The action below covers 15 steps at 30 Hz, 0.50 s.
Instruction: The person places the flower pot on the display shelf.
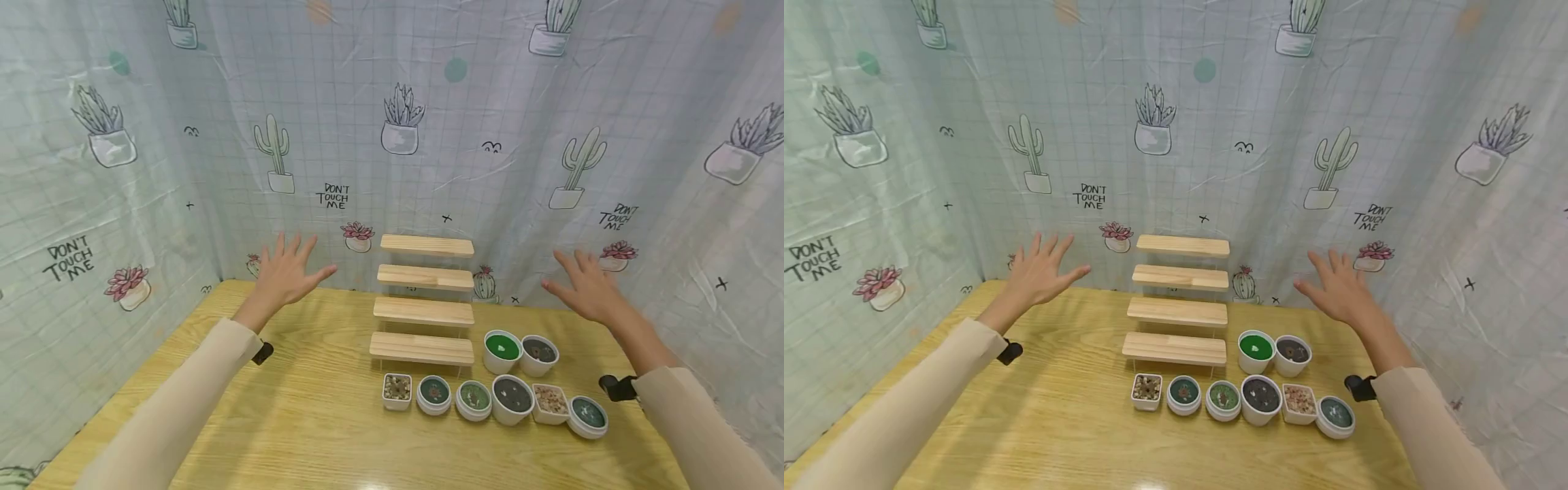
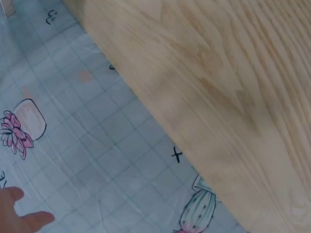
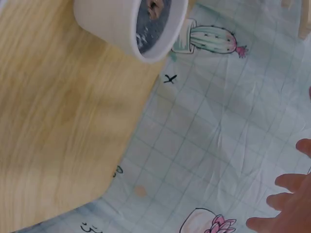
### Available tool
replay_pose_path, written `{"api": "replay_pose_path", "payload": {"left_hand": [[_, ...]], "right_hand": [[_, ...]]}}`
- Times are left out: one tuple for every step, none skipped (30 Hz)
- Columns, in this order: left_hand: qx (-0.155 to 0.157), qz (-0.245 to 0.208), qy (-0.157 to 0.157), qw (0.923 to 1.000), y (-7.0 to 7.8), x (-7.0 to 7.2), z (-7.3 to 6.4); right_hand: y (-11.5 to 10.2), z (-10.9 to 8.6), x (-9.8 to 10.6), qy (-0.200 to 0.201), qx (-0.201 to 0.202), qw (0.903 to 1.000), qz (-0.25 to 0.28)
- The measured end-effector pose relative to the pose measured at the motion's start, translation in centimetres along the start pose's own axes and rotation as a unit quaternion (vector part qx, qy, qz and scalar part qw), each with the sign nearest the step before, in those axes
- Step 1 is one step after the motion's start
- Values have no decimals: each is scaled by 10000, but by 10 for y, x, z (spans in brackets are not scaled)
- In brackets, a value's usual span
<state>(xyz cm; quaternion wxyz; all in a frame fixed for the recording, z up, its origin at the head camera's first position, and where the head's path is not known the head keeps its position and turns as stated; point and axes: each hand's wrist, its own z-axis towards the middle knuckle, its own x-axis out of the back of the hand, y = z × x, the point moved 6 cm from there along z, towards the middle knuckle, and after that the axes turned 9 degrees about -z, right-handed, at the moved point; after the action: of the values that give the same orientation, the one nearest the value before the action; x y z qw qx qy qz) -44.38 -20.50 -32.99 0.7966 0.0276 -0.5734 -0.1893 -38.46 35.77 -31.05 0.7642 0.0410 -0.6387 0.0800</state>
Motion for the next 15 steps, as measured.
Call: {"api": "replay_pose_path", "payload": {"left_hand": [[-15,-1,43,10000,0,-1,-3],[-39,-6,95,9999,1,-2,-5],[-57,-23,151,9999,2,-2,-8],[-81,-60,218,9997,3,-3,-11],[-94,-76,273,9996,4,-3,-14],[-97,-144,319,9993,6,-3,-17],[-105,-233,362,9990,8,-4,-20],[-105,-346,387,9986,10,-4,-24],[-92,-476,395,9980,13,-5,-27],[-67,-616,394,9973,16,-6,-31],[-28,-775,387,9962,19,-7,-34],[2,-959,375,9947,22,-8,-38],[35,-1117,375,9930,25,-9,-42],[68,-1277,366,9911,28,-11,-45],[99,-1455,362,9886,32,-13,-48]], "right_hand": [[-1,-3,-2,15,15,10000,-5],[-2,-7,-3,43,28,10000,-9],[-3,-11,-4,66,47,10000,17],[-4,-15,-5,92,52,9999,63],[-5,-18,-7,138,59,9998,116],[-6,-22,-8,194,73,9996,166],[-8,-26,-8,266,97,9993,245],[-10,-30,-9,358,131,9987,323],[-12,-34,-9,456,171,9980,409],[-15,-37,-10,557,214,9969,505],[-17,-40,-11,652,268,9958,588],[-20,-42,-12,696,300,9947,693],[-22,-45,-12,744,333,9936,788],[-24,-46,-14,775,362,9924,879],[-27,-48,-16,763,388,9915,984]]}}
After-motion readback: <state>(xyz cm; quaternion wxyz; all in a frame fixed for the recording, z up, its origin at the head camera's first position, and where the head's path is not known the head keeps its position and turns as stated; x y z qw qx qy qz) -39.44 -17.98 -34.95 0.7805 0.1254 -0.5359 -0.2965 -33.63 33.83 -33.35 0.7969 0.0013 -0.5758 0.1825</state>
